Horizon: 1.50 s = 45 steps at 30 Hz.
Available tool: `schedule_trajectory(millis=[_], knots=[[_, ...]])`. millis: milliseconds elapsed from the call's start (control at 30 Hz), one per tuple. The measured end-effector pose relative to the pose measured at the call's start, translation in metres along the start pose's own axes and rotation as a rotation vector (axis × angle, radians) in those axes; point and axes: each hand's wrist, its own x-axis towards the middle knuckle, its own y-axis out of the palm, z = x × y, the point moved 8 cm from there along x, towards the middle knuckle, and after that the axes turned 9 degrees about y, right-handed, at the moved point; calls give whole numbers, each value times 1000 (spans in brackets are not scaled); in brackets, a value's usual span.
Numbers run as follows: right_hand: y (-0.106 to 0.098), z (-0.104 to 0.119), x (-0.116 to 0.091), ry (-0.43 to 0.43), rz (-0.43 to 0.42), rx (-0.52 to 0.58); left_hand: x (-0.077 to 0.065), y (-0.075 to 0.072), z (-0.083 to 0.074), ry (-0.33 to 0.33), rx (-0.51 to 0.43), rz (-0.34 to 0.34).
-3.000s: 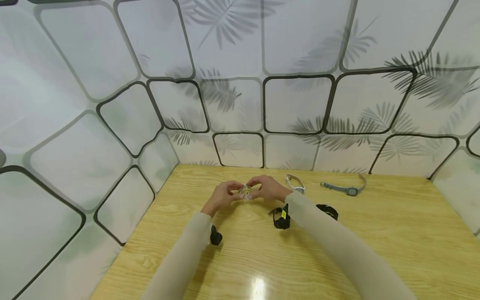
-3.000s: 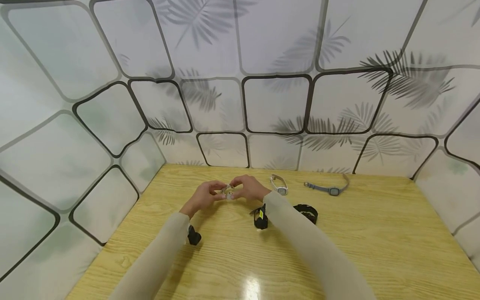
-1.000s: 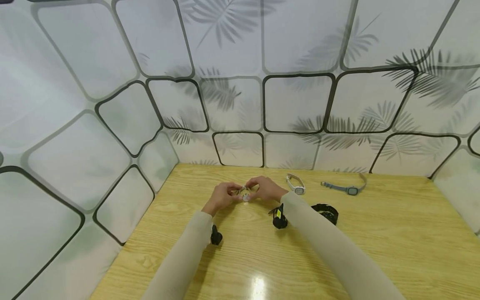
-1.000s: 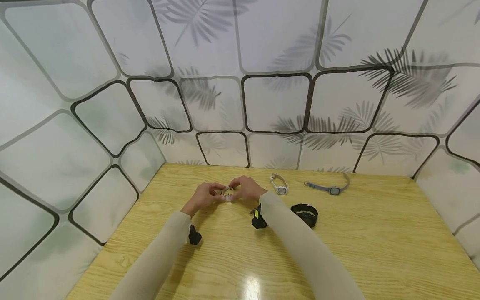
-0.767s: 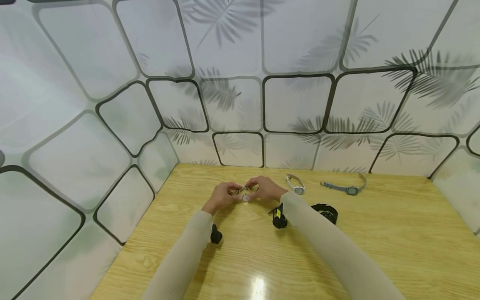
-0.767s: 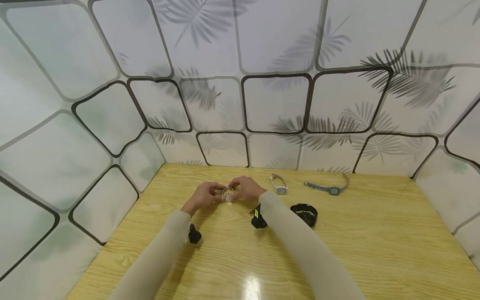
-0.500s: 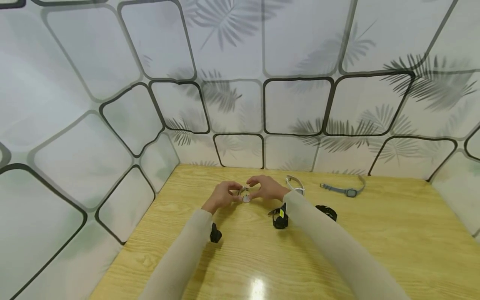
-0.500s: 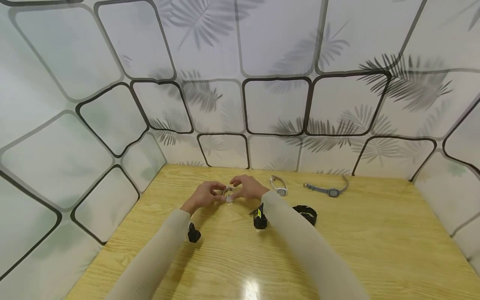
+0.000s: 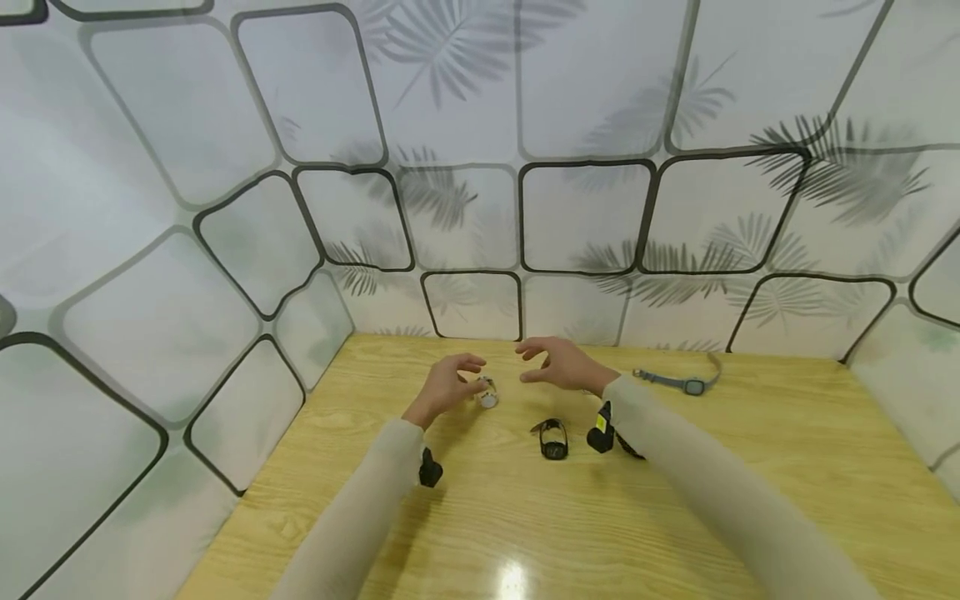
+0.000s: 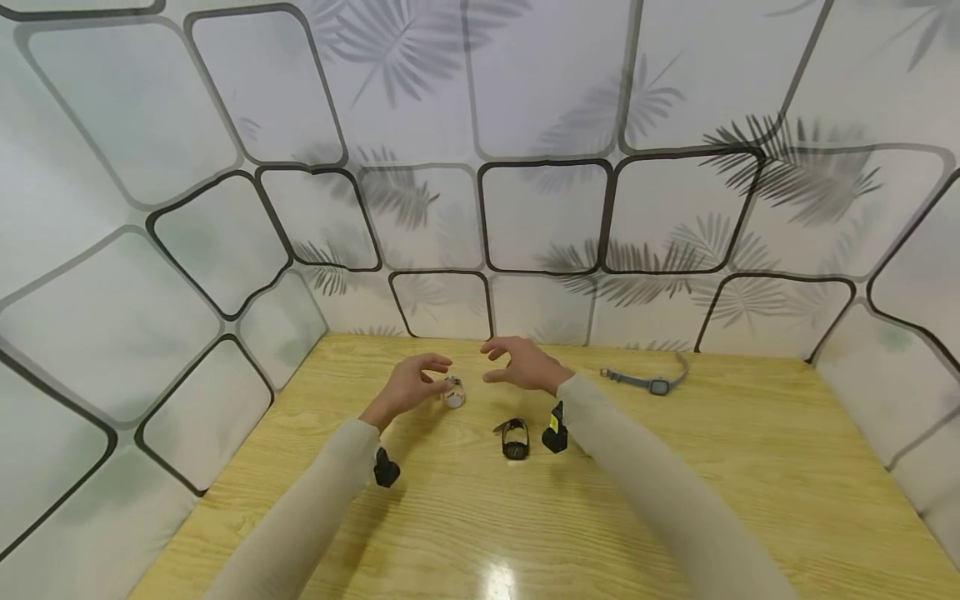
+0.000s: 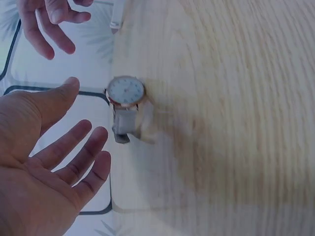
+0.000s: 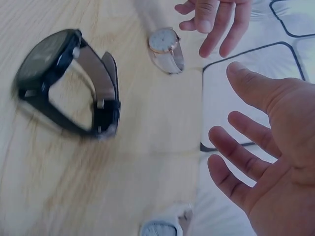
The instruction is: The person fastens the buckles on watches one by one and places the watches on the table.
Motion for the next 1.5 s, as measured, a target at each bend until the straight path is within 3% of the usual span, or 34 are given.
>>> schedule_trajectory(millis=[333,600,900,1233,1500], knots=[[-33,-20,-32,47,-37,-41,8,6,-32,113,31,-22],[-54,-42,-50,52,-88,-56,13,15,-42,119,30,-7],[-64,-58,-55,107,-71,-89,30,33,-58,138,23,22],[-65,-86,-46,174,-24,-89,53,66,-65,-17,-88,93],[-58,-106,-39,214,28,-76,62,85,-62,-60,-145,126]])
